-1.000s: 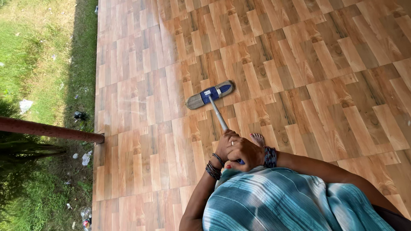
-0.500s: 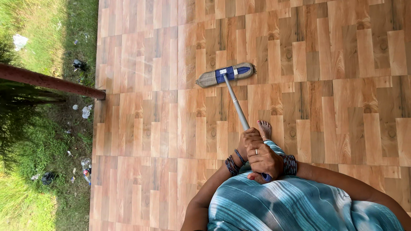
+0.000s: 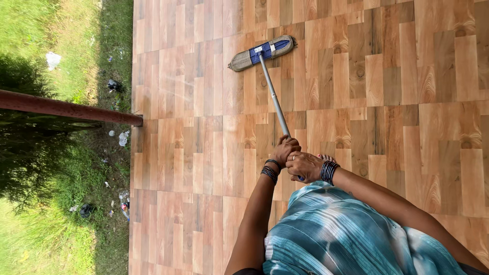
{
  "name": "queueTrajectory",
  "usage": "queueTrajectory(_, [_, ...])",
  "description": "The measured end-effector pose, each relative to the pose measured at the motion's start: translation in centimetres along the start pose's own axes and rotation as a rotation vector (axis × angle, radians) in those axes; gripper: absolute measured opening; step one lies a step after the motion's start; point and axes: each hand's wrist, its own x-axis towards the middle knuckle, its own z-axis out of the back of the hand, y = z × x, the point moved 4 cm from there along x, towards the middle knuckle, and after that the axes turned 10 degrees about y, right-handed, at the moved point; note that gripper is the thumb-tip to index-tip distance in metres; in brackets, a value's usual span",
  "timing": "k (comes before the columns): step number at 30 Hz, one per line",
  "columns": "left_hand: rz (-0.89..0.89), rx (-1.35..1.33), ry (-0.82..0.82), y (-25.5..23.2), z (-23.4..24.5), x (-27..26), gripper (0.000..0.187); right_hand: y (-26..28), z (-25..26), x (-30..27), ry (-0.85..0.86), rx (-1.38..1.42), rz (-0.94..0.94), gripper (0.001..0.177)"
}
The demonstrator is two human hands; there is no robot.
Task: The person mops a tiled floor using a flat mop with a long handle. They move the mop back and forth across the surface in a repetitive sweeping motion, covering a large area of the room.
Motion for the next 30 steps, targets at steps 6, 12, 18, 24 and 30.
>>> queueTrajectory(6, [-0.023, -0.026, -0.052, -0.3, -0.8, -0.7, 0.011, 1.6, -0.3, -0.4, 0.025, 0.021, -0.067, 0.030])
queueTrajectory(12, [-0.004, -0.041, -0.079, -7.0, -2.8, -3.9, 0.013, 9.1, -0.2, -4.5, 0.064, 0.041, -0.049, 0.034])
queueTrajectory(18, [-0.348, -0.075, -0.509, -14.7, -0.1, -8.4, 0.030, 17.4, 2.1, -7.6, -0.090, 0.037, 0.091, 0.035])
queueTrajectory(24, [-0.379, -0.090, -0.262, -23.9, 2.5, -10.6, 0.037, 25.5, 5.5, -11.3, -0.292, -0.035, 0.305, 0.043])
queueTrajectory(30, [-0.412, -0.227, -0.475, -24.8, 2.5, -11.1, 0.039, 25.8, 5.3, -11.1, -0.459, 0.062, 0.424, 0.043])
